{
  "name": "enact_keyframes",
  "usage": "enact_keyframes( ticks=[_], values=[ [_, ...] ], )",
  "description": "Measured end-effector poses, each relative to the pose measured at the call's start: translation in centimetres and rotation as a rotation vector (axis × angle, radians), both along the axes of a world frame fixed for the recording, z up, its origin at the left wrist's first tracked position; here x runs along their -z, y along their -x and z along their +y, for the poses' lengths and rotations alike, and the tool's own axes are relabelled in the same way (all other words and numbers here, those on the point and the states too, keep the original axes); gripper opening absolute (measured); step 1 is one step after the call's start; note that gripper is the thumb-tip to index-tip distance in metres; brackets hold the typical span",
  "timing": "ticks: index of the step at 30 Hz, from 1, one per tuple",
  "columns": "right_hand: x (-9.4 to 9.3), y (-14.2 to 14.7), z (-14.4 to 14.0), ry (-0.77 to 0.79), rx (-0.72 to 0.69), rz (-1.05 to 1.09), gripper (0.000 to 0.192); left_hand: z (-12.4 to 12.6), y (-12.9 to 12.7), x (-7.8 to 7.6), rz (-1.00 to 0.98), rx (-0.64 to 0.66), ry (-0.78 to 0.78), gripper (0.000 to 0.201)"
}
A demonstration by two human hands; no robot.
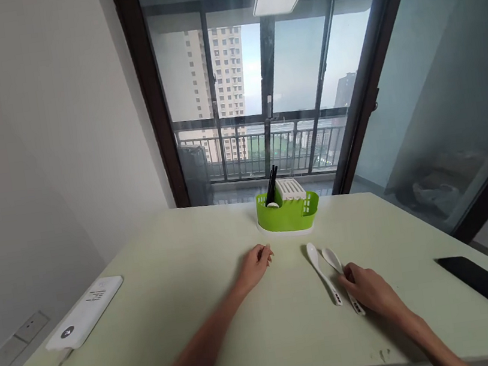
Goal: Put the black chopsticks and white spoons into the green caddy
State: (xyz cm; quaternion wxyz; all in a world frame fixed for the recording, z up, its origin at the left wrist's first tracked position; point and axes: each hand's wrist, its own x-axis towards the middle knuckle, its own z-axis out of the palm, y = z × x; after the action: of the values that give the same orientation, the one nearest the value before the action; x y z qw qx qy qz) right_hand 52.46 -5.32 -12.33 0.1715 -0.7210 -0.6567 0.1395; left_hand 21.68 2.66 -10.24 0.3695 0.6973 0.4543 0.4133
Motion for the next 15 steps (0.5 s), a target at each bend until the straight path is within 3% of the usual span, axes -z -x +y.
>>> enact_keyframes(
  ticks=[3, 7, 11, 15],
  values=[
    [-0.2, 0.2, -0.5, -0.034, 0.029, 0.034, 0.025, -0.6, -0.7, -0.8, 0.077, 0.008, -0.036, 0.042],
    [-1.4, 1.0, -2.3, -0.087, -0.094, 0.433, 0.032, -2.0, -3.9, -2.4, 0.146, 0.066, -0.125, 0.032],
    [-3.7, 2.0, -4.9, 0.034, -0.248, 0.755, 0.039, -3.6, -7.8, -4.9, 0.238, 0.287, -0.155, 0.038],
    [-5.3, 2.5, -6.3, 0.078, -0.336, 0.842, 0.045, -4.8, -8.9, -7.6, 0.396, 0.515, -0.055, 0.041]
  ],
)
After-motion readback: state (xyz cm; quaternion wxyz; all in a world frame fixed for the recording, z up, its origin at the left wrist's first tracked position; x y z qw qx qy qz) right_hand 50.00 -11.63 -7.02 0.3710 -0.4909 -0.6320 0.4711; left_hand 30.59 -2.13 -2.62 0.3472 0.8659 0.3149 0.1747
